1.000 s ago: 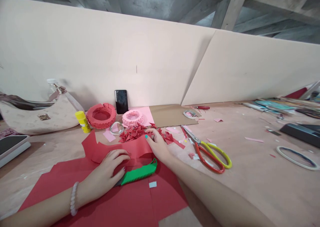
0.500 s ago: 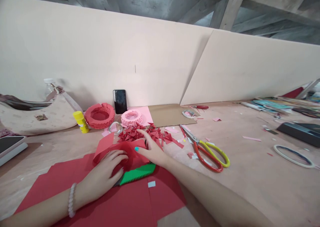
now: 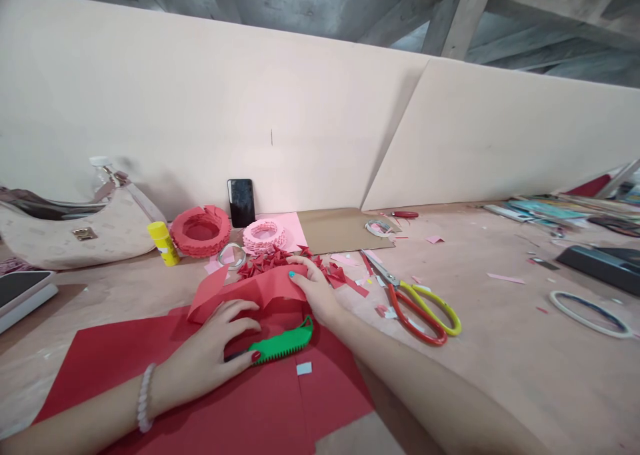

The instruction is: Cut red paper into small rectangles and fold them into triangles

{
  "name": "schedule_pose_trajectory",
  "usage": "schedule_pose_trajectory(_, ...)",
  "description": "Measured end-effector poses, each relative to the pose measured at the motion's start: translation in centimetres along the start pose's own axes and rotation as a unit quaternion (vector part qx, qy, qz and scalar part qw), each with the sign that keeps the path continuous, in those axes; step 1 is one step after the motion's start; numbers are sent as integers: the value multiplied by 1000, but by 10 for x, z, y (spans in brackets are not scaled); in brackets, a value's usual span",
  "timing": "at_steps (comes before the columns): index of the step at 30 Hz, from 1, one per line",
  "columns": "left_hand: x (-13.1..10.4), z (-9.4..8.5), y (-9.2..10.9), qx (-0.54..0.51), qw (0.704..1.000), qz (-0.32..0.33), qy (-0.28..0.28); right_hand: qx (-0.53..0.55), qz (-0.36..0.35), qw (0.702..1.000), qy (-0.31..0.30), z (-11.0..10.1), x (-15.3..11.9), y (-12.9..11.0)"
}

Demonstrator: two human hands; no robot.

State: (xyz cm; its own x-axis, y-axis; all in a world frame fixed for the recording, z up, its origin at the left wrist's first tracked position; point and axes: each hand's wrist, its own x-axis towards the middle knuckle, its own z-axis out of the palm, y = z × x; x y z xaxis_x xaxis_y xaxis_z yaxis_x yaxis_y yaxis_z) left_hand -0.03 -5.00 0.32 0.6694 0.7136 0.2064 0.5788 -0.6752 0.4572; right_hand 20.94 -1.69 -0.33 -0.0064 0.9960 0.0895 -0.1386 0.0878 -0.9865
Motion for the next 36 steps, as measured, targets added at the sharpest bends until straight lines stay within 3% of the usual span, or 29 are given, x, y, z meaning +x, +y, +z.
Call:
schedule_pose_trajectory(6, 1, 2, -1, -6, 1000, -13, 8, 93, 13, 995, 14, -3, 1, -4)
schedule_pose_trajectory(13, 2, 3, -2, 4, 1000, -28, 9, 117, 17, 993, 12, -6, 2, -4)
schedule_pose_trajectory(17, 3, 1, -2, 27, 999, -24, 19, 51, 24, 998, -6, -1, -3, -7)
schedule_pose_trajectory(22, 8, -10, -17, 115, 991, -59, 31, -59, -31, 997, -47, 3, -6, -1)
schedule_pose_trajectory(26, 14, -25, -40, 120, 986, -80, 89, -144, -127, 981, 37, 2, -5, 1)
schedule_pose_trajectory(29, 16, -31, -53, 115, 978, -41, 172, -160, -177, 965, 106, 2, -6, -2)
schedule_pose_trajectory(30, 16, -32, -55, 118, 977, -28, 177, -165, -190, 961, 118, 2, -7, -3)
schedule_pose_trajectory(36, 15, -27, -64, 128, 987, 25, 91, -223, -214, 948, 78, 9, -17, -4)
